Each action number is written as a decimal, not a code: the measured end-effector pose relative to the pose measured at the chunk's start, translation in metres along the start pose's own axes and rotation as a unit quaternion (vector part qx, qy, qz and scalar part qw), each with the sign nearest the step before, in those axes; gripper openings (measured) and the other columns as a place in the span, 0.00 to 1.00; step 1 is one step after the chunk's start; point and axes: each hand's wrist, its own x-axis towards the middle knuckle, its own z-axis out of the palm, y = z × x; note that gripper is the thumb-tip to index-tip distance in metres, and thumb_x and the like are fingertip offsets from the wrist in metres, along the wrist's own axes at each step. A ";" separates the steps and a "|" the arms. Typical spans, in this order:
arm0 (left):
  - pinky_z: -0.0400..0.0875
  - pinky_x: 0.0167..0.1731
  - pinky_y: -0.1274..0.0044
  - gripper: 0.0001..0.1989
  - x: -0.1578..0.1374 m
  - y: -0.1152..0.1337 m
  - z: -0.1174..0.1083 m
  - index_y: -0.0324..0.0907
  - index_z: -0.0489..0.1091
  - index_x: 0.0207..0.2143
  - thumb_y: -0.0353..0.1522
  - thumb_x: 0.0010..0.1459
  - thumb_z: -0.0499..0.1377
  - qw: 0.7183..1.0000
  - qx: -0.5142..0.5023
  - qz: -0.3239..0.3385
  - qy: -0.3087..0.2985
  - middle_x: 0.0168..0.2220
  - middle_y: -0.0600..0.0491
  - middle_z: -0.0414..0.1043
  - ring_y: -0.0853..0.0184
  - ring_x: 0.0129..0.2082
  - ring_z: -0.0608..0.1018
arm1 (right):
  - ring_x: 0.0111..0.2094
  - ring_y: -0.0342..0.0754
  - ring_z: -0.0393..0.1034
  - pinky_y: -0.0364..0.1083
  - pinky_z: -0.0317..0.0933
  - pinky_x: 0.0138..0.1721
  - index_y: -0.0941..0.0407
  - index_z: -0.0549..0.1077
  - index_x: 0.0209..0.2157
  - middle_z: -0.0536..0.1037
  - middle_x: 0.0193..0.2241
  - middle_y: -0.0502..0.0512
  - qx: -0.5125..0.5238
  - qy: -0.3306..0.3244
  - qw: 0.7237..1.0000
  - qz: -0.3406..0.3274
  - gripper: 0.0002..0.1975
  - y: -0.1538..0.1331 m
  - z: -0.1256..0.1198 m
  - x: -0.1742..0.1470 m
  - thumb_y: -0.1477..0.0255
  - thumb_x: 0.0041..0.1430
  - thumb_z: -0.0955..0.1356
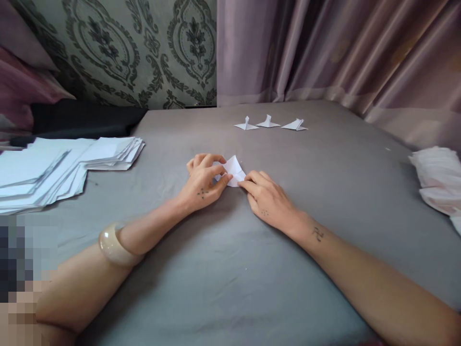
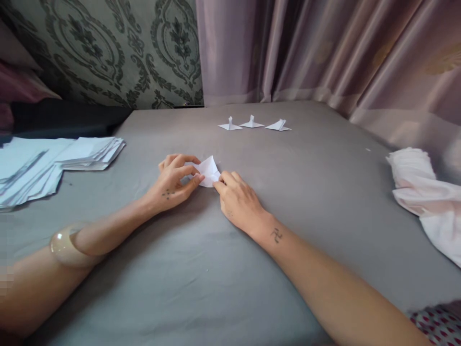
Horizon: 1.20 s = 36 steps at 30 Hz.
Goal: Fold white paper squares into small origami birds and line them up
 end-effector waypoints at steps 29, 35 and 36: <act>0.73 0.36 0.78 0.05 -0.009 0.003 0.012 0.41 0.65 0.38 0.25 0.58 0.54 0.995 -0.070 0.019 0.062 0.38 0.52 0.69 0.71 0.35 0.76 | 0.40 0.50 0.61 0.47 0.59 0.37 0.55 0.75 0.46 0.71 0.39 0.58 0.002 -0.008 1.000 0.008 0.19 0.001 -0.001 0.001 0.82 0.60 0.58; 0.73 0.37 0.77 0.09 -0.010 0.002 0.013 0.40 0.69 0.41 0.26 0.60 0.53 0.996 -0.069 0.052 0.019 0.43 0.49 0.74 0.69 0.37 0.77 | 0.40 0.51 0.61 0.48 0.60 0.40 0.56 0.75 0.44 0.70 0.38 0.59 0.009 -0.019 1.000 0.009 0.19 0.002 -0.002 0.002 0.83 0.59 0.59; 0.73 0.38 0.77 0.09 -0.010 0.001 0.013 0.40 0.70 0.41 0.26 0.61 0.52 0.996 -0.067 0.058 0.006 0.44 0.49 0.74 0.68 0.38 0.77 | 0.40 0.51 0.62 0.48 0.60 0.40 0.55 0.76 0.44 0.70 0.38 0.59 0.016 -0.021 1.000 0.010 0.19 0.004 -0.002 0.002 0.83 0.59 0.59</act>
